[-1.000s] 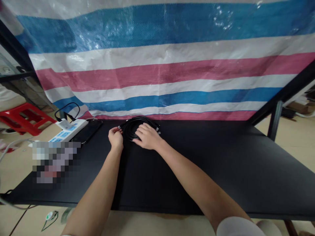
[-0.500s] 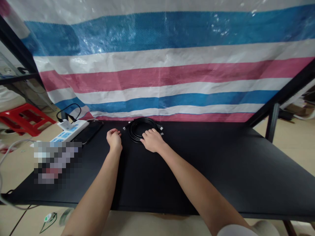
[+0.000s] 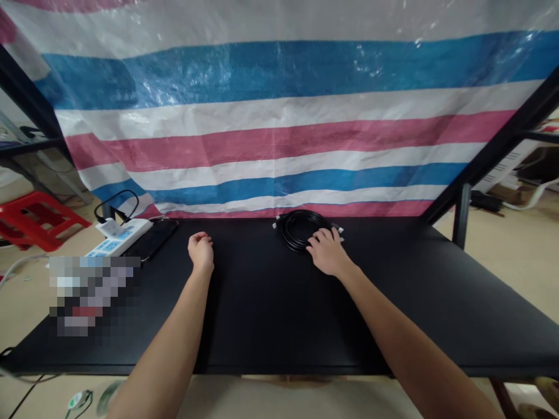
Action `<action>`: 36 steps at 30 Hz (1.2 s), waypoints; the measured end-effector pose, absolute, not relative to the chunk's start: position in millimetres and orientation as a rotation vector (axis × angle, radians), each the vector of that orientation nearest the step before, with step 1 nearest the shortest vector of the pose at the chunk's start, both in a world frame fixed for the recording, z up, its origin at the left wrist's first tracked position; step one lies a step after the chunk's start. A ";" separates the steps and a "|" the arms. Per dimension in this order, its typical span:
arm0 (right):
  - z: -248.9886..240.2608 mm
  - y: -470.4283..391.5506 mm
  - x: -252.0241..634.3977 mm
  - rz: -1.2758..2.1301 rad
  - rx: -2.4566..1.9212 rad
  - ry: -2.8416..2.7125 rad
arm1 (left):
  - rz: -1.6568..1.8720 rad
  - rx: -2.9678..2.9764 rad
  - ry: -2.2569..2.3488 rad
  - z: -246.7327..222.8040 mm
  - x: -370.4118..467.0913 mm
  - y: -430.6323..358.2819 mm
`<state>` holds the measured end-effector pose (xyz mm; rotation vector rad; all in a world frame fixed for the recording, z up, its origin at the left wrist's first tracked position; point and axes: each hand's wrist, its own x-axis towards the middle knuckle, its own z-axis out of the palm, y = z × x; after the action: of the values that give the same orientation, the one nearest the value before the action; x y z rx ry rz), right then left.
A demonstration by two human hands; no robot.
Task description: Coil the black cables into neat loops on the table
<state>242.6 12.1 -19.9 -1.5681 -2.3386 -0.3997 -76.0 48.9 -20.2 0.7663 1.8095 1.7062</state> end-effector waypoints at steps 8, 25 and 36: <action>-48.3 37.2 256.8 -0.195 -1.825 -1.887 | 1.709 0.776 1.830 -19.0 -72.8 48.0; -3.5 41.1 247.9 0.042 -1.619 -0.723 | 1.685 0.786 1.859 -8.8 -67.6 42.6; 2.6 25.5 258.6 0.242 -1.780 -0.630 | 1.553 0.916 1.858 2.2 -61.0 34.8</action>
<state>258.6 25.5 2.6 -1.7797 -0.6301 0.2424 -61.0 34.8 2.2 0.9163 1.8577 1.5526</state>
